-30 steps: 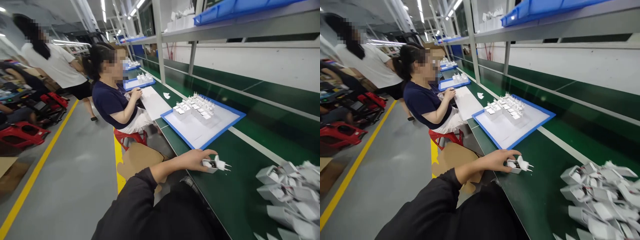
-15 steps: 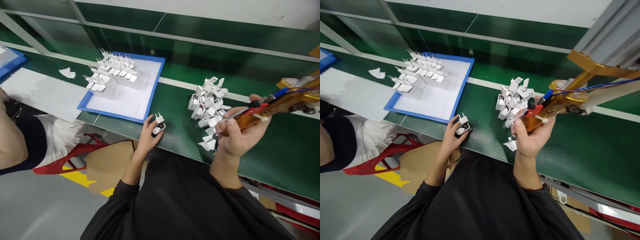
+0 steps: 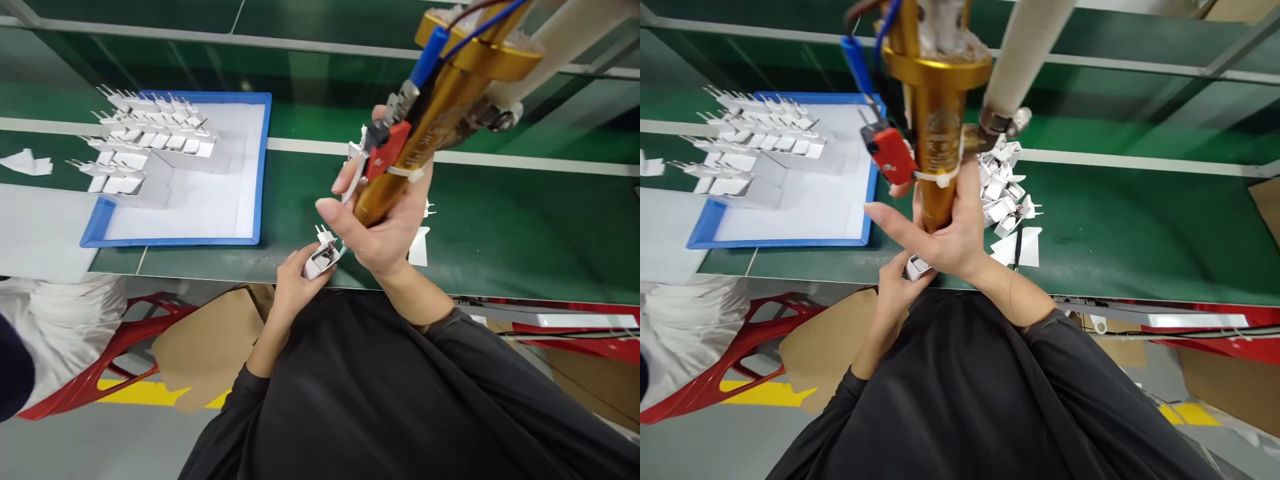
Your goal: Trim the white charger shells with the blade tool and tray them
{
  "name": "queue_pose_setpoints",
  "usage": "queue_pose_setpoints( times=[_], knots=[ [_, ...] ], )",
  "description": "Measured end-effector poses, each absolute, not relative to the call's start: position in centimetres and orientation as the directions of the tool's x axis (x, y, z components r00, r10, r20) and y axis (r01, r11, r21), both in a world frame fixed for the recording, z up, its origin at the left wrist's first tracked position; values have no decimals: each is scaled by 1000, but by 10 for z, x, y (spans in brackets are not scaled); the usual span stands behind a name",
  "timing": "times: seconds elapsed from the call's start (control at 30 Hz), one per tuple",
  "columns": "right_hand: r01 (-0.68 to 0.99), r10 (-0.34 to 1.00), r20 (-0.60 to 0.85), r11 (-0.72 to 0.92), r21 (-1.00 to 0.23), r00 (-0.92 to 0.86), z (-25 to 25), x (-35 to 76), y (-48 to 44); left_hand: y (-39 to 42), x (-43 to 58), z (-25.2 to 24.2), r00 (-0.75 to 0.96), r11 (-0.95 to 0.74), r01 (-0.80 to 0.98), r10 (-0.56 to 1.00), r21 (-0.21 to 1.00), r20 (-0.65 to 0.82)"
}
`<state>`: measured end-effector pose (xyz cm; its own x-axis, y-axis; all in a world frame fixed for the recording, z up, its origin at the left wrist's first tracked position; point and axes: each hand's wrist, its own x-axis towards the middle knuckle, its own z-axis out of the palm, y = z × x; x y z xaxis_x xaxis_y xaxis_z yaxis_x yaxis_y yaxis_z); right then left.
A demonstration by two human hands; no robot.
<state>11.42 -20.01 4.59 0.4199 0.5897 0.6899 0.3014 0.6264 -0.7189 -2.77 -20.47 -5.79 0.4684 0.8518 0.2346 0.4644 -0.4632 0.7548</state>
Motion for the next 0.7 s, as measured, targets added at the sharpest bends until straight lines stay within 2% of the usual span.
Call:
queue_pose_setpoints(
  times=[0.33, 0.53, 0.7],
  knots=[
    [271, 573, 713, 670, -691, 404, 44, 115, -202, -211, -26, -29, 473, -491, 481, 843, 726, 256],
    [226, 633, 648, 619, -752, 423, 42, 119, -204, -212, -23, -25, 489, -482, 508, 844, 714, 222],
    [263, 592, 681, 640, -722, 431, 42, 120, -204, -212, -22, -25, 498, -487, 497, 838, 718, 224]
  ],
)
